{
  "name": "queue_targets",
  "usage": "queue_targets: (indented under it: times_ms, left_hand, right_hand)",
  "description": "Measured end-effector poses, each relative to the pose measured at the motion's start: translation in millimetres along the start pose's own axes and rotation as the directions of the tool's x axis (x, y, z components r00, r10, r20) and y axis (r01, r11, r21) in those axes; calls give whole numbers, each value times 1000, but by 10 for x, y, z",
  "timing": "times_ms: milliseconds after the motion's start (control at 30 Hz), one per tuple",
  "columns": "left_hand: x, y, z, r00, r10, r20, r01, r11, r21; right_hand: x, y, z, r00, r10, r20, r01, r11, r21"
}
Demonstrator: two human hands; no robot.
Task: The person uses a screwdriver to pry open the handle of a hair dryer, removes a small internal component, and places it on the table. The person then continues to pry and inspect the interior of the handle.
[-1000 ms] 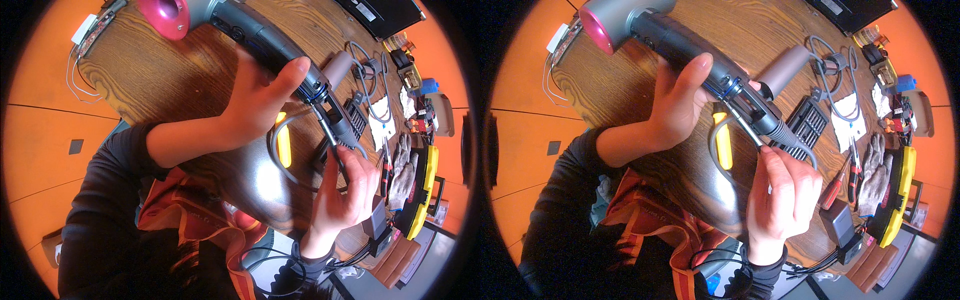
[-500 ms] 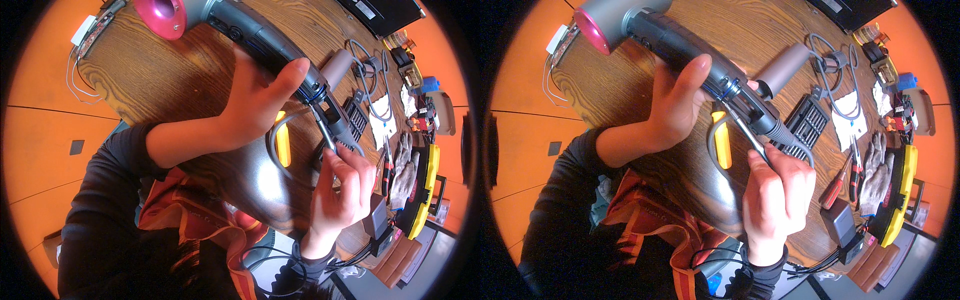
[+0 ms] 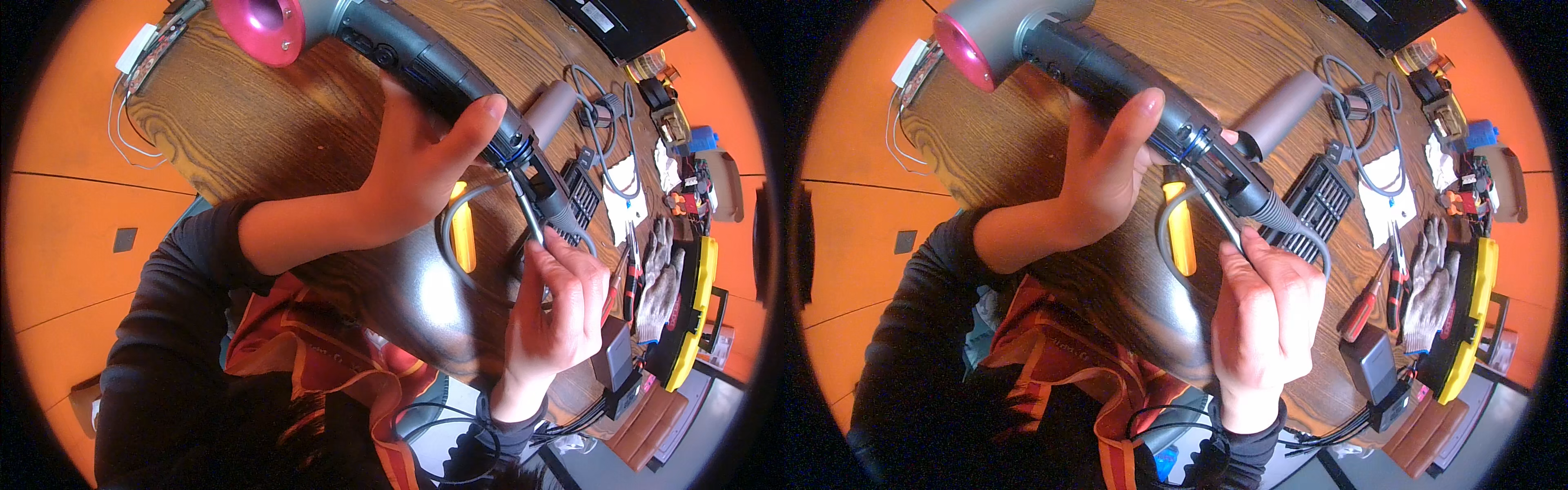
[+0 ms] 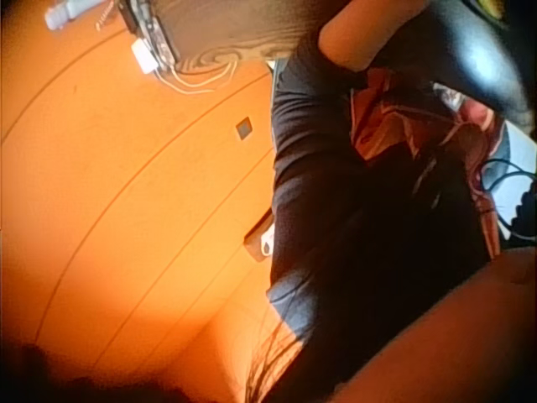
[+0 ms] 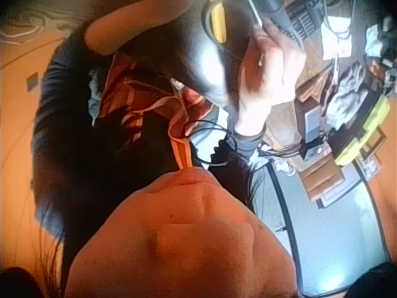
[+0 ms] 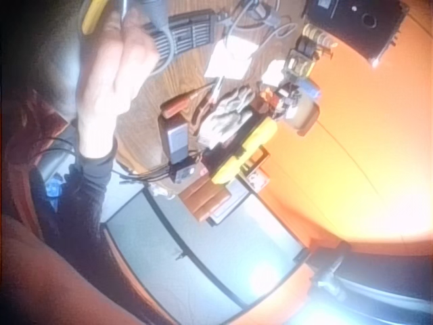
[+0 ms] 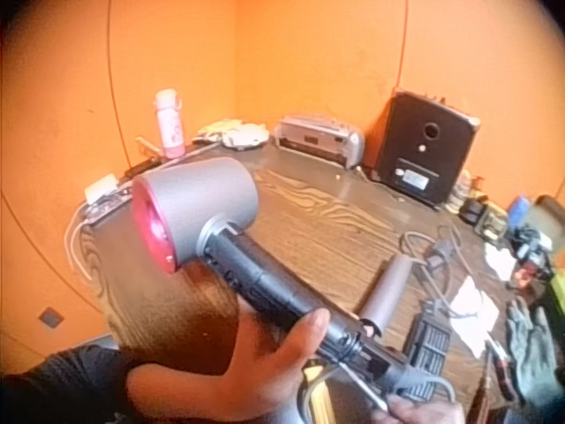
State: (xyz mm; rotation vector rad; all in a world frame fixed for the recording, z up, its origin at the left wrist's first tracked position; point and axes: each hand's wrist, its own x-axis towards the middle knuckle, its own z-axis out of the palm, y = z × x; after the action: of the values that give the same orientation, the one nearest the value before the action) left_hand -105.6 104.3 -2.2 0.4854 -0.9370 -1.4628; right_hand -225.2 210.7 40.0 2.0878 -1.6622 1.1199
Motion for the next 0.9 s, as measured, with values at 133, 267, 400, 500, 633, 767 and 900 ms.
queue_targets:
  times_ms: [133, 267, 400, 500, 633, 767, 900]
  left_hand:
    - [-29, 49, 8, 997, -64, 38, 61, 997, 56]
    - [-30, 43, 30, 999, -26, 37, 25, 999, 32]
    - [-23, 40, 34, 1000, -1, 21, 0, 1000, 13]
    - [-39, 41, 34, 999, 4, 49, -5, 1000, 11]
    - [-34, 36, 42, 998, -14, 63, 16, 999, -33]
    - [-26, 62, 62, 993, -51, 107, 59, 996, -72]
    - [-26, 103, 60, 979, -131, 158, 149, 983, -108]
  right_hand:
    - [4, -10, 15, 998, -6, -67, 4, 1000, -28]
    - [23, 10, 38, 993, -50, -103, 43, 997, -61]
    - [21, 5, 51, 990, -48, -130, 40, 997, -64]
    - [-4, -14, 59, 991, 15, -135, -26, 996, -82]
    - [-21, 2, 45, 991, 77, -109, -88, 991, -104]
    - [-23, 22, 7, 993, 63, -101, -79, 983, -163]
    - [-31, 24, -20, 990, 100, -99, -113, 984, -140]
